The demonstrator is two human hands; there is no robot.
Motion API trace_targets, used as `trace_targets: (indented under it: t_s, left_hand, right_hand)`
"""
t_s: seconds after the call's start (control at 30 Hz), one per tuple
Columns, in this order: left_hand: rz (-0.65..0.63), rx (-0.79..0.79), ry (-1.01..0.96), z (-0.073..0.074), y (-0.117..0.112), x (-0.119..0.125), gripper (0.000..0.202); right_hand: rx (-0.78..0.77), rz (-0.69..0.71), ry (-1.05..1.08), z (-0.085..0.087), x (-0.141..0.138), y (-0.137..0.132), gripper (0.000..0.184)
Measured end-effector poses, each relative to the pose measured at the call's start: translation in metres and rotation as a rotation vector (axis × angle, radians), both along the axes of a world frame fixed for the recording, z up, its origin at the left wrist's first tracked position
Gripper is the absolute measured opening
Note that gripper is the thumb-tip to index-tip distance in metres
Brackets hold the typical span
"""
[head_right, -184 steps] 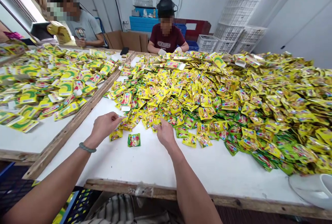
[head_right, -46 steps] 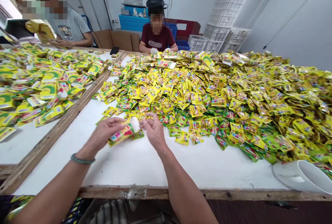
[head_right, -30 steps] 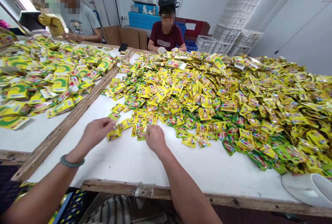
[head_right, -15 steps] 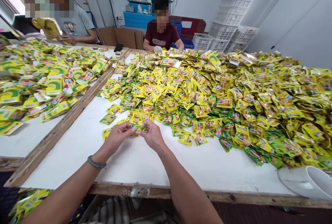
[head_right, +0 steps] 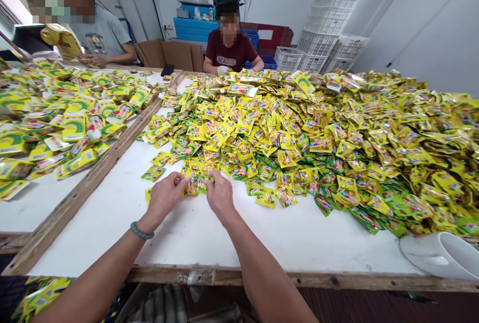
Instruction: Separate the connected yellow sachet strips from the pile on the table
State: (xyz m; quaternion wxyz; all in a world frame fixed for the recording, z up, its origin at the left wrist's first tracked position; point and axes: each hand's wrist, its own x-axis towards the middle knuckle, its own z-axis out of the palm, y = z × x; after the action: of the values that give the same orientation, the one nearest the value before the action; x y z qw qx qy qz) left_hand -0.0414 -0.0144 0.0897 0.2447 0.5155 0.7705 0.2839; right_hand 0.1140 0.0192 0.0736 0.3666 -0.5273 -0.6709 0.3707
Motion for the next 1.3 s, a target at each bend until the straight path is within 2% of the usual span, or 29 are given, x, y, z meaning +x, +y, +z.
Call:
trace_targets:
  t_s: [0.07, 0.1, 0.17, 0.3, 0.47, 0.53, 0.63, 0.7, 0.83, 0.93, 1.03, 1.13, 1.2, 1.3]
  left_hand:
    - [-0.01, -0.039, 0.284, -0.002, 0.002, -0.001, 0.034]
    - [-0.034, -0.051, 0.346, -0.004, 0.003, -0.001, 0.033]
    - [-0.075, -0.064, 0.338, -0.009, 0.004, -0.001, 0.029]
    - [-0.016, -0.035, 0.058, -0.017, 0.007, -0.003, 0.025]
    - [0.055, 0.006, -0.524, -0.025, 0.007, -0.008, 0.047]
    - [0.087, 0.002, -0.71, -0.023, 0.006, -0.006, 0.053]
    - [0.111, 0.03, -0.884, -0.016, 0.004, -0.003, 0.049]
    - [0.097, 0.032, -0.91, -0.01, 0.003, -0.002, 0.044]
    - [-0.006, 0.051, -0.812, -0.005, 0.005, -0.004, 0.039]
    - [-0.056, 0.067, -0.79, -0.005, 0.008, -0.004, 0.041]
    - [0.028, 0.033, -0.966, -0.003, 0.005, -0.003, 0.043]
    - [0.088, -0.111, -1.144, 0.002, -0.004, -0.003, 0.04]
    - [0.074, -0.187, -1.166, 0.004, -0.009, -0.002, 0.039]
    - [0.04, -0.104, -1.079, 0.002, -0.011, 0.0, 0.041]
  right_hand:
    - [0.0, -0.012, -0.061, -0.001, 0.005, 0.005, 0.012]
    - [-0.003, -0.018, -0.075, -0.002, 0.007, 0.007, 0.012]
    - [-0.025, -0.019, -0.059, -0.007, 0.009, 0.012, 0.013]
    - [-0.143, 0.015, 0.141, -0.015, 0.007, 0.016, 0.022]
    - [-0.272, 0.068, 0.36, -0.015, 0.003, 0.013, 0.031]
    - [-0.335, 0.098, 0.435, -0.014, 0.001, 0.012, 0.038]
    - [-0.37, 0.122, 0.532, -0.011, 0.001, 0.011, 0.044]
    - [-0.319, 0.132, 0.494, -0.007, 0.003, 0.011, 0.042]
    - [-0.17, 0.233, 0.246, 0.003, 0.009, 0.006, 0.028]
    - [-0.189, 0.286, 0.151, 0.004, 0.009, 0.002, 0.02]
    - [-0.225, 0.281, 0.17, -0.001, 0.007, 0.002, 0.019]
    - [-0.176, 0.205, 0.255, -0.007, 0.004, 0.005, 0.022]
    - [-0.137, 0.16, 0.285, -0.007, 0.004, 0.006, 0.022]
    - [-0.065, 0.163, 0.25, -0.002, 0.004, 0.003, 0.02]
